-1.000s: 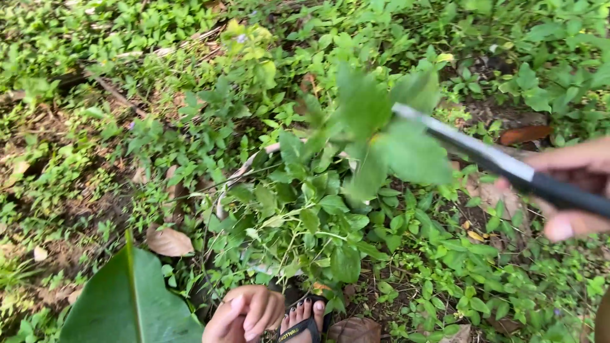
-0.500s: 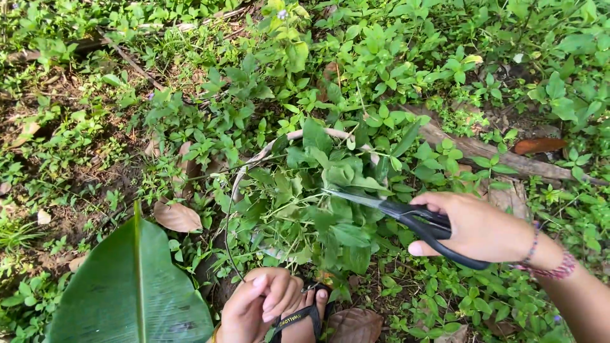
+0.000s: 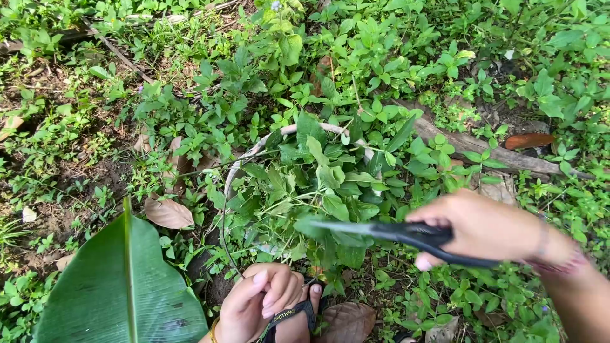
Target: Harvesting small green plants from the ground using scissors and placing them in a basket
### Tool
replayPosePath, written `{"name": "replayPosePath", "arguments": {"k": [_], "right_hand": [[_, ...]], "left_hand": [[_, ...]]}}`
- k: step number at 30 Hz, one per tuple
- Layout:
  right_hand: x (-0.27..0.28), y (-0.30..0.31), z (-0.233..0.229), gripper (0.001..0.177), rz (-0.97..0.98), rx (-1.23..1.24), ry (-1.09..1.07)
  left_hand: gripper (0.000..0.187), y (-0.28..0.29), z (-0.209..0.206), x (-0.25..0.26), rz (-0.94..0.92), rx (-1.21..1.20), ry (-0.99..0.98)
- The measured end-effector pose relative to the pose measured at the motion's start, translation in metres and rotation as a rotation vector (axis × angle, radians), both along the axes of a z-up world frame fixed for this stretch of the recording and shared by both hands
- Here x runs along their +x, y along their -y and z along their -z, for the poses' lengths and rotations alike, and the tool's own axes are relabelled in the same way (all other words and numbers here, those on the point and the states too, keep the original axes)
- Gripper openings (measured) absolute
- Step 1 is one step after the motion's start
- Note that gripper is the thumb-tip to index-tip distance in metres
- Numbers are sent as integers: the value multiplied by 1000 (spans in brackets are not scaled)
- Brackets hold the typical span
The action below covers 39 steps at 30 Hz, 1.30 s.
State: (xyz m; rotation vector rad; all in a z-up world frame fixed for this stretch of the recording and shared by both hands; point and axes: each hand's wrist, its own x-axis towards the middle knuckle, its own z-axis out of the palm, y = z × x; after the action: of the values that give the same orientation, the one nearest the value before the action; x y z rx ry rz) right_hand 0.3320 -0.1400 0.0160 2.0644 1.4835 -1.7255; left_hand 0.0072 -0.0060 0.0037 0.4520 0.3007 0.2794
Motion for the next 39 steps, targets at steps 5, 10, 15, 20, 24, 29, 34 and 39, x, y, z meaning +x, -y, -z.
{"name": "replayPosePath", "arguments": {"k": [5, 10, 15, 20, 24, 29, 34, 39], "right_hand": [[-15, -37, 31, 30, -8, 41, 183], [-13, -35, -11, 18, -39, 12, 290], [7, 13, -24, 55, -15, 439, 347], [-19, -26, -29, 16, -105, 100, 100], [-30, -67, -3, 35, -23, -266, 159], [-36, -80, 22, 45, -42, -160, 249], [-47, -74, 16, 54, -30, -167, 377], [-31, -43, -21, 57, -117, -127, 353]], "left_hand": [[45, 0, 1, 1, 13, 104, -33], [44, -3, 7, -6, -29, 94, -58], [44, -3, 6, -8, -12, 135, -47], [44, -1, -4, -1, -15, 132, -61], [44, -2, -8, 3, 12, 211, -70], [45, 0, -2, 3, 9, 217, -110], [43, 5, -4, 12, -5, 179, -55], [42, 7, 3, 10, -26, 183, -30]]}}
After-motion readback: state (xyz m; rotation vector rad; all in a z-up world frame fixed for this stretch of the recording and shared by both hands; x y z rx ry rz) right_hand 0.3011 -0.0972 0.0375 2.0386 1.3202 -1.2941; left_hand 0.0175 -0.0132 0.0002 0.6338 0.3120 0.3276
